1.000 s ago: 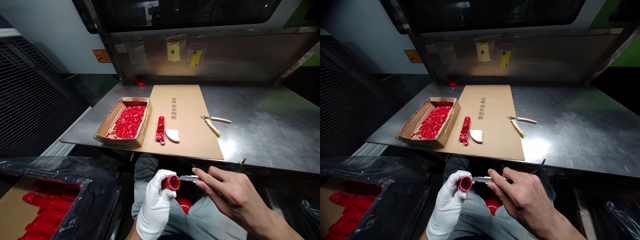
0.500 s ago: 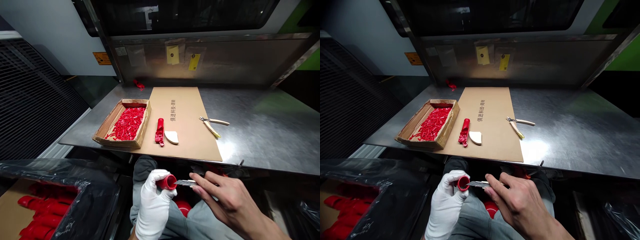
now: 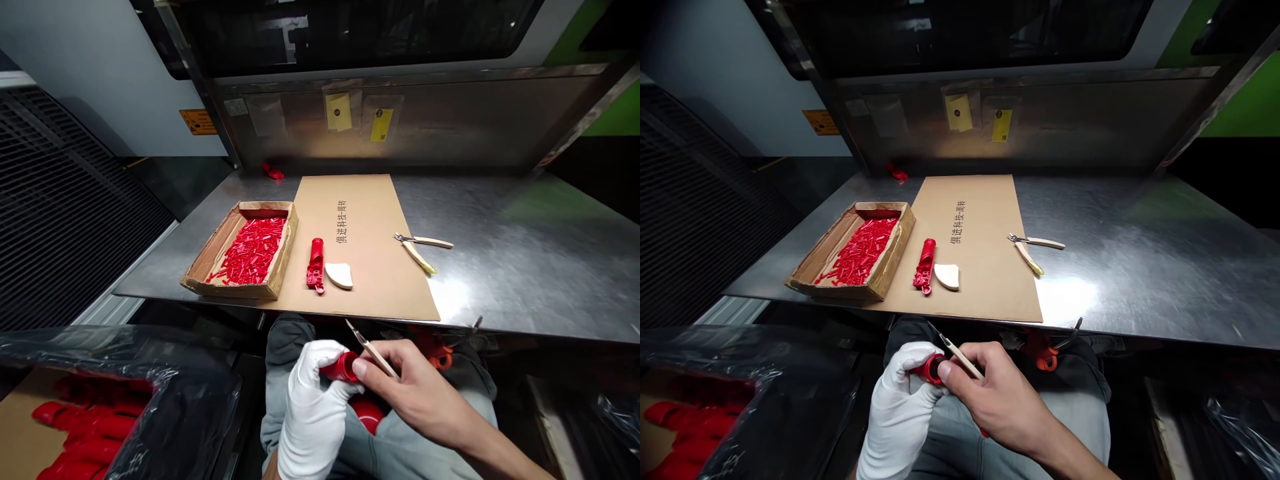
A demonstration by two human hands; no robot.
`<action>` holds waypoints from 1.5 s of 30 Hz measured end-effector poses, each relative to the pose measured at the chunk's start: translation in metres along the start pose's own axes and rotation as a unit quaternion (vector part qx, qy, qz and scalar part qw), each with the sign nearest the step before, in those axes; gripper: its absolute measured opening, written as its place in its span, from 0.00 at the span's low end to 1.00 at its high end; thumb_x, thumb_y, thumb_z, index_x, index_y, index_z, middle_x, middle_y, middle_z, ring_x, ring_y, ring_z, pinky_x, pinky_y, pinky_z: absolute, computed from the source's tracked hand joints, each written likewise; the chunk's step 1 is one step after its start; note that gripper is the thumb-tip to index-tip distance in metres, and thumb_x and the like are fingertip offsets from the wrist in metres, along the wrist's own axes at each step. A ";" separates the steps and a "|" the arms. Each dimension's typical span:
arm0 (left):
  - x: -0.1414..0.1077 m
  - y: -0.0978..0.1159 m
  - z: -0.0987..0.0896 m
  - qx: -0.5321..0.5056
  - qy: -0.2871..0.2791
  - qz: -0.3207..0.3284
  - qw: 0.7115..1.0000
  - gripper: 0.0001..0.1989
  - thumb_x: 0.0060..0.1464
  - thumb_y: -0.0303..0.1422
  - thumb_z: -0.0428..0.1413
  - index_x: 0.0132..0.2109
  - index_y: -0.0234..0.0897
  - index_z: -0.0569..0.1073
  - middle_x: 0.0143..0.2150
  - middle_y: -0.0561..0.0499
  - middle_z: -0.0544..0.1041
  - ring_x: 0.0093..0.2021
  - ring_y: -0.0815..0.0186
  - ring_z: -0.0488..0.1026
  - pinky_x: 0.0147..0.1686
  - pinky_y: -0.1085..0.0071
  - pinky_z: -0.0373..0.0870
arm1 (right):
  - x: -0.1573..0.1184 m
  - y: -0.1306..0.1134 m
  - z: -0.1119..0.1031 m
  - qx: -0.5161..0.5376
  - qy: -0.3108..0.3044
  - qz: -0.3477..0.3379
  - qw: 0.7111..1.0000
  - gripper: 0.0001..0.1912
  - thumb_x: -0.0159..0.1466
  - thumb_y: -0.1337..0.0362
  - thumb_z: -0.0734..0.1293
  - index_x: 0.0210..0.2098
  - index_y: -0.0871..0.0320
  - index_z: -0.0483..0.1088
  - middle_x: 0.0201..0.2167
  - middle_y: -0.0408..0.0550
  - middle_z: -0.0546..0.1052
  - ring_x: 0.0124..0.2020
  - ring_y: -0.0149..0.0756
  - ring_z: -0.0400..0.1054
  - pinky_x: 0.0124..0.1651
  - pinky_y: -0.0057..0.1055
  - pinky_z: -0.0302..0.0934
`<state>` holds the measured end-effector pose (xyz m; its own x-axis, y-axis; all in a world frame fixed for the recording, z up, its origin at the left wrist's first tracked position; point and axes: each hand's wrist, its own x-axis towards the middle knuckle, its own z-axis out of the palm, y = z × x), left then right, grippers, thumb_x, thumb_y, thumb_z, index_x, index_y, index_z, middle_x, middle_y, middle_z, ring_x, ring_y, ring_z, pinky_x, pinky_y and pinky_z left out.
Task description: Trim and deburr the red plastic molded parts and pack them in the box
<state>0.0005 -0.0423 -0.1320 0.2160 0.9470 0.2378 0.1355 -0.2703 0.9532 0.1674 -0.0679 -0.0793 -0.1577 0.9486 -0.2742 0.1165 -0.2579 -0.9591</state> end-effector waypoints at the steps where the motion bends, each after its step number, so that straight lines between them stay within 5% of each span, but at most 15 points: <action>1: -0.001 -0.002 -0.001 0.005 0.001 0.003 1.000 0.10 0.53 0.28 0.62 0.43 0.40 0.74 0.42 0.51 0.76 0.42 0.63 0.75 0.44 0.66 0.73 | 0.001 0.000 0.003 0.000 -0.002 -0.005 1.000 0.20 0.66 0.48 0.64 0.31 0.59 0.70 0.24 0.40 0.63 0.27 0.29 0.56 0.29 0.25 0.54; 5: -0.003 -0.008 -0.007 0.040 0.007 -0.036 0.998 0.13 0.61 0.33 0.52 0.51 0.39 0.73 0.47 0.45 0.77 0.47 0.59 0.75 0.49 0.61 0.71 | -0.005 0.000 -0.007 -0.110 0.026 -0.045 0.993 0.19 0.70 0.51 0.59 0.31 0.58 0.68 0.24 0.40 0.64 0.26 0.28 0.56 0.26 0.25 0.52; 8: -0.004 -0.006 -0.009 0.050 -0.012 -0.092 0.994 0.21 0.60 0.37 0.53 0.59 0.37 0.64 0.53 0.41 0.73 0.51 0.58 0.73 0.51 0.60 0.70 | -0.012 0.004 -0.026 -0.258 0.059 -0.106 0.958 0.13 0.71 0.54 0.60 0.38 0.56 0.69 0.28 0.41 0.70 0.27 0.29 0.62 0.29 0.26 0.56; 12: -0.004 -0.002 -0.010 0.043 -0.052 -0.109 0.992 0.17 0.59 0.41 0.55 0.51 0.38 0.64 0.47 0.45 0.71 0.44 0.61 0.73 0.47 0.62 0.70 | -0.016 0.013 -0.046 -0.380 0.099 -0.225 0.892 0.13 0.72 0.61 0.60 0.54 0.51 0.68 0.41 0.46 0.75 0.37 0.32 0.70 0.37 0.28 0.61; 17: 0.002 0.001 -0.012 -0.018 -0.160 -0.072 0.984 0.23 0.62 0.53 0.44 0.46 0.38 0.68 0.39 0.48 0.71 0.35 0.64 0.69 0.38 0.66 0.67 | -0.017 0.018 -0.054 -0.434 0.085 -0.265 0.857 0.16 0.71 0.63 0.62 0.57 0.53 0.67 0.29 0.42 0.70 0.26 0.28 0.63 0.29 0.27 0.54; 26: 0.001 0.000 -0.012 -0.078 -0.183 -0.093 0.976 0.30 0.56 0.60 0.44 0.41 0.36 0.72 0.35 0.47 0.72 0.33 0.63 0.68 0.36 0.67 0.65 | -0.016 0.015 -0.056 -0.497 0.088 -0.309 0.806 0.16 0.71 0.64 0.62 0.58 0.54 0.67 0.27 0.40 0.67 0.24 0.27 0.59 0.27 0.28 0.49; 39: 0.000 -0.007 -0.010 -0.094 -0.135 -0.116 0.980 0.27 0.55 0.57 0.51 0.44 0.37 0.74 0.36 0.48 0.74 0.33 0.64 0.69 0.35 0.69 0.66 | -0.016 0.018 -0.053 -0.506 0.082 -0.299 0.805 0.16 0.71 0.63 0.62 0.58 0.53 0.65 0.27 0.40 0.66 0.23 0.27 0.59 0.26 0.29 0.46; 45: 0.001 -0.001 -0.011 -0.091 -0.116 -0.138 0.979 0.10 0.55 0.36 0.58 0.44 0.38 0.74 0.38 0.50 0.75 0.34 0.65 0.69 0.36 0.70 0.66 | -0.017 0.021 -0.051 -0.499 0.086 -0.295 0.810 0.16 0.71 0.65 0.62 0.58 0.53 0.65 0.28 0.40 0.67 0.24 0.27 0.59 0.26 0.29 0.47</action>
<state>-0.0104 -0.0389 -0.1307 0.4120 0.9091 -0.0615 0.0494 0.0451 0.9978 0.2225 -0.0800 -0.0914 -0.3459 0.8864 0.3077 0.8188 0.4453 -0.3623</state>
